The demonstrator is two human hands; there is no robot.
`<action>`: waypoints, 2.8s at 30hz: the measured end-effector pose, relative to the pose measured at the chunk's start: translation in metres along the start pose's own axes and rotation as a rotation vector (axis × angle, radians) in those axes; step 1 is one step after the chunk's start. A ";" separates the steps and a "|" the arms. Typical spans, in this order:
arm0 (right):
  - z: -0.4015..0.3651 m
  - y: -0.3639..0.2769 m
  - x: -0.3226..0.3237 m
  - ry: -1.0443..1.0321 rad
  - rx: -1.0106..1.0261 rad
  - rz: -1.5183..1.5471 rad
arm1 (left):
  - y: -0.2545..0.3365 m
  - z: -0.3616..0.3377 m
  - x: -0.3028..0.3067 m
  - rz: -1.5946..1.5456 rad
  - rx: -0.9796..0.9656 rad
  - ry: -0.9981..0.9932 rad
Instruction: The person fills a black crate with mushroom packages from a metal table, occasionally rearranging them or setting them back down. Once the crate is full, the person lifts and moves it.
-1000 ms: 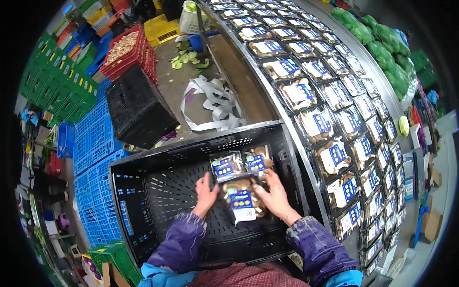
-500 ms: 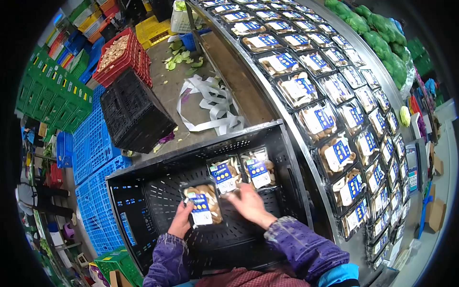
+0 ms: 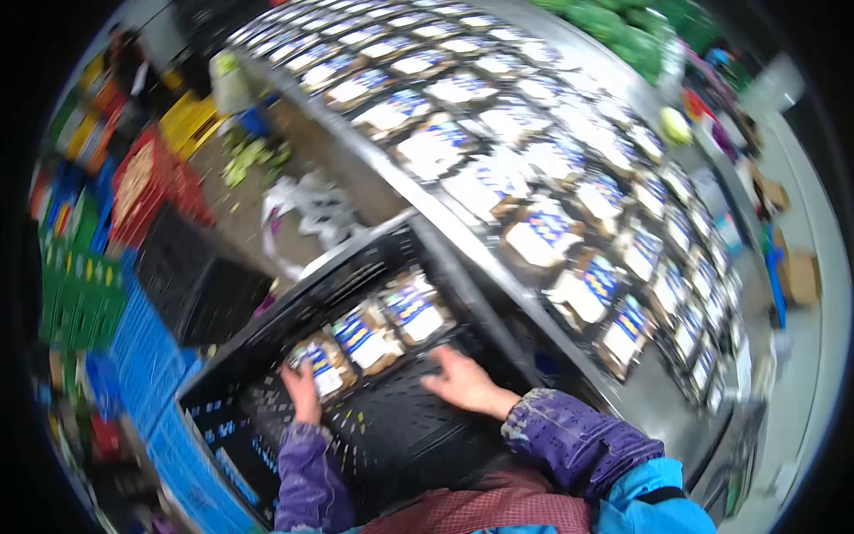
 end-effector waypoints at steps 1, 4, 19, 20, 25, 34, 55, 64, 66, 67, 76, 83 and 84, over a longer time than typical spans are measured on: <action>-0.017 -0.013 0.011 -0.010 0.038 0.129 | 0.039 -0.012 -0.001 0.054 -0.018 -0.034; -0.075 -0.026 0.066 0.052 0.047 0.532 | 0.030 -0.004 0.011 0.185 -0.117 0.071; -0.166 0.194 0.223 0.619 -0.509 0.816 | 0.291 -0.302 -0.315 0.534 -0.881 -0.893; -0.164 0.192 0.223 0.605 -0.510 0.832 | 0.287 -0.304 -0.321 0.516 -0.907 -0.833; -0.145 0.198 0.194 0.443 -0.418 1.303 | 0.283 -0.318 -0.311 0.378 -0.949 -0.615; -0.213 0.186 0.244 0.351 0.087 0.407 | 0.220 -0.316 -0.326 0.487 -0.350 -0.843; -0.244 0.228 0.262 0.316 -0.308 0.530 | 0.231 -0.275 -0.167 -0.254 0.465 -1.188; -0.194 0.175 0.210 0.146 -0.580 1.009 | 0.063 -0.107 0.135 -0.026 0.514 -0.273; -0.180 0.161 0.198 0.158 -0.474 0.984 | 0.046 -0.095 0.155 0.038 0.556 -0.199; -0.173 0.149 0.196 0.164 -0.361 0.963 | 0.028 -0.083 0.154 0.035 0.562 -0.205; -0.160 0.073 0.132 -0.157 -0.482 0.568 | -0.071 0.017 0.108 0.433 0.105 -0.066; -0.066 -0.041 -0.008 -0.304 -0.267 0.466 | 0.021 -0.045 0.135 0.422 0.061 0.118; -0.056 -0.056 -0.031 -0.363 -0.201 0.452 | 0.041 -0.069 0.107 -0.141 0.147 -0.185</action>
Point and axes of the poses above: each hand's wrist, its own z-axis towards the middle knuckle, its own x-axis out of the back of the hand, y = z × x, the point moved 9 cm from there along z, towards the middle knuckle, and after that the axes turned 9 degrees about y, right-handed, at the moved point
